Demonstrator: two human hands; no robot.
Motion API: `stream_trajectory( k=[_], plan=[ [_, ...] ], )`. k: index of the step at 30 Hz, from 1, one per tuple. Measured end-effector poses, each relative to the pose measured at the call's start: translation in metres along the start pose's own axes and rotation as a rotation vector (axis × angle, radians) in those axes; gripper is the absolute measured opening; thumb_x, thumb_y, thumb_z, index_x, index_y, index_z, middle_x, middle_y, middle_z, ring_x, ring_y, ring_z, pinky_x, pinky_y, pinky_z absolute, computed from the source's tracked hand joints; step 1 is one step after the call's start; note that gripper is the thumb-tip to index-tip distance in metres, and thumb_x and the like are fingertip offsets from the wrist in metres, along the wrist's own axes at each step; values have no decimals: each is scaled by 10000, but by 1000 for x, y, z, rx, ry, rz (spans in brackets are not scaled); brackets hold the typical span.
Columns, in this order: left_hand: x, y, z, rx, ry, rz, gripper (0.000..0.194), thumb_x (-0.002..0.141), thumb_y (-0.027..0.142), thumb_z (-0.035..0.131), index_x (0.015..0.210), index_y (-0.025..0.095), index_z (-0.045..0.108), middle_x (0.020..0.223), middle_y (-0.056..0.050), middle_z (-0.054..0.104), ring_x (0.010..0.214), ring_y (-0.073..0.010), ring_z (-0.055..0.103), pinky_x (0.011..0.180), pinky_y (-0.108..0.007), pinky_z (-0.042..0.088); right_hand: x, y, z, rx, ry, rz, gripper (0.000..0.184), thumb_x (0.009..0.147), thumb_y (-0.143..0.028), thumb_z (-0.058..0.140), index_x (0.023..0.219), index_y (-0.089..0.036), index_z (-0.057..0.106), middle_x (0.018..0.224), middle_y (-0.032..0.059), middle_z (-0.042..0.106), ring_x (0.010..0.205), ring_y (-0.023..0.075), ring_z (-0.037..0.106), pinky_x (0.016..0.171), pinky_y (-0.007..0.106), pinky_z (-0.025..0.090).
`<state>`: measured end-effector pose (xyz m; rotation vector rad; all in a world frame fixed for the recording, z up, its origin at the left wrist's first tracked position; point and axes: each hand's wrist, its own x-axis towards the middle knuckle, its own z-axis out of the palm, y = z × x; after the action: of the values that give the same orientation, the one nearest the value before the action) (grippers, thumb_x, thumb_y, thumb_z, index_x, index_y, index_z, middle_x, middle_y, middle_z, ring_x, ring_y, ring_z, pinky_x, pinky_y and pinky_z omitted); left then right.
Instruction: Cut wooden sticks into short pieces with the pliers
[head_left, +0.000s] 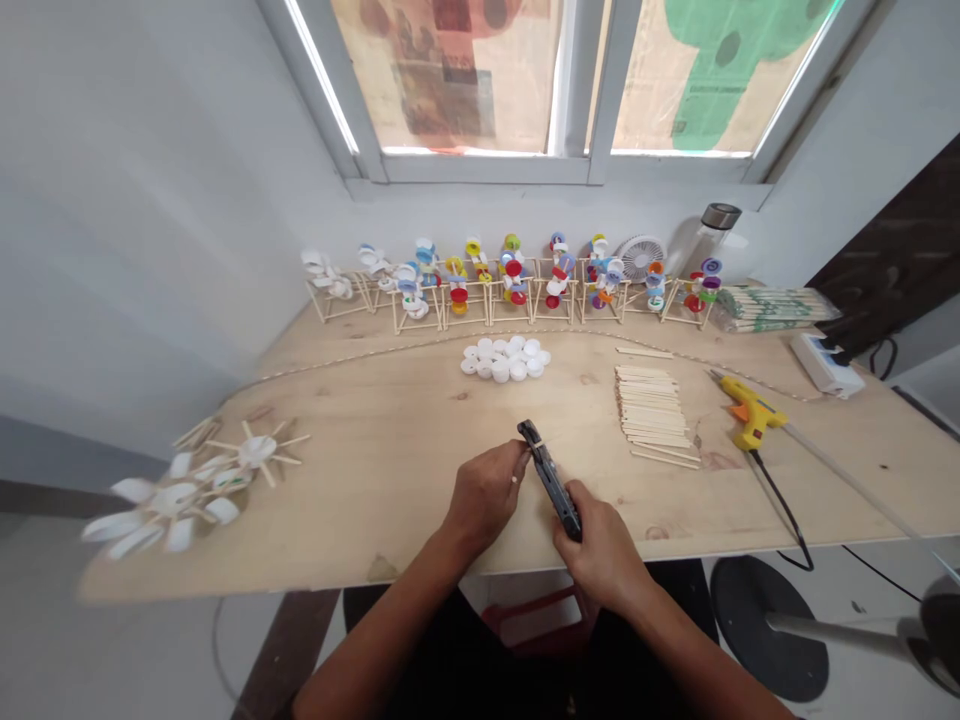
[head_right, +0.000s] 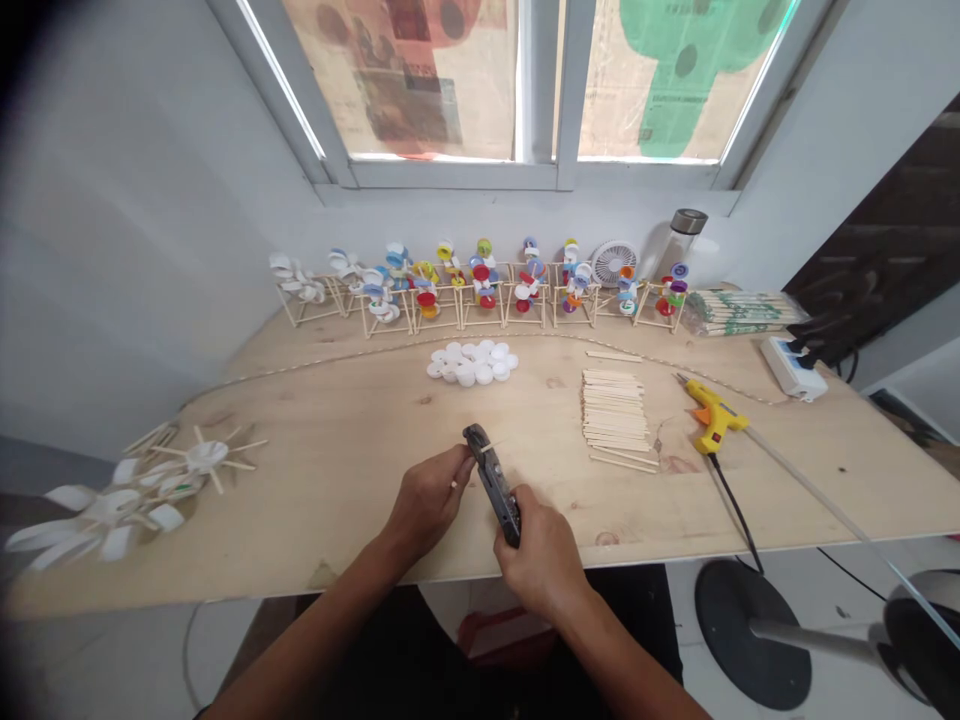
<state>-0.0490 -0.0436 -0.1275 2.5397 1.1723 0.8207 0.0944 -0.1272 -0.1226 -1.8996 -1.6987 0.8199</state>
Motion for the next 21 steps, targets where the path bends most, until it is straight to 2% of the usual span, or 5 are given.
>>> stream_trajectory(
  k=[10,21],
  plan=[
    [-12,-14,26,10,246,96,200,885,215,337,872,162,529,664,-29,591,586,-127,562,542,-228,409,-1,2,2,-64,18,-19,98,711,-132,487,767,-205,452,615,-17,547,573,143,509,540,215,279],
    [-12,-11,33,127,323,98,253,894,243,312,802,159,532,642,-42,586,586,-136,552,550,-248,405,-2,9,2,-69,12,-70,70,751,-167,463,809,-206,467,677,21,606,637,180,556,569,234,304]
  ],
)
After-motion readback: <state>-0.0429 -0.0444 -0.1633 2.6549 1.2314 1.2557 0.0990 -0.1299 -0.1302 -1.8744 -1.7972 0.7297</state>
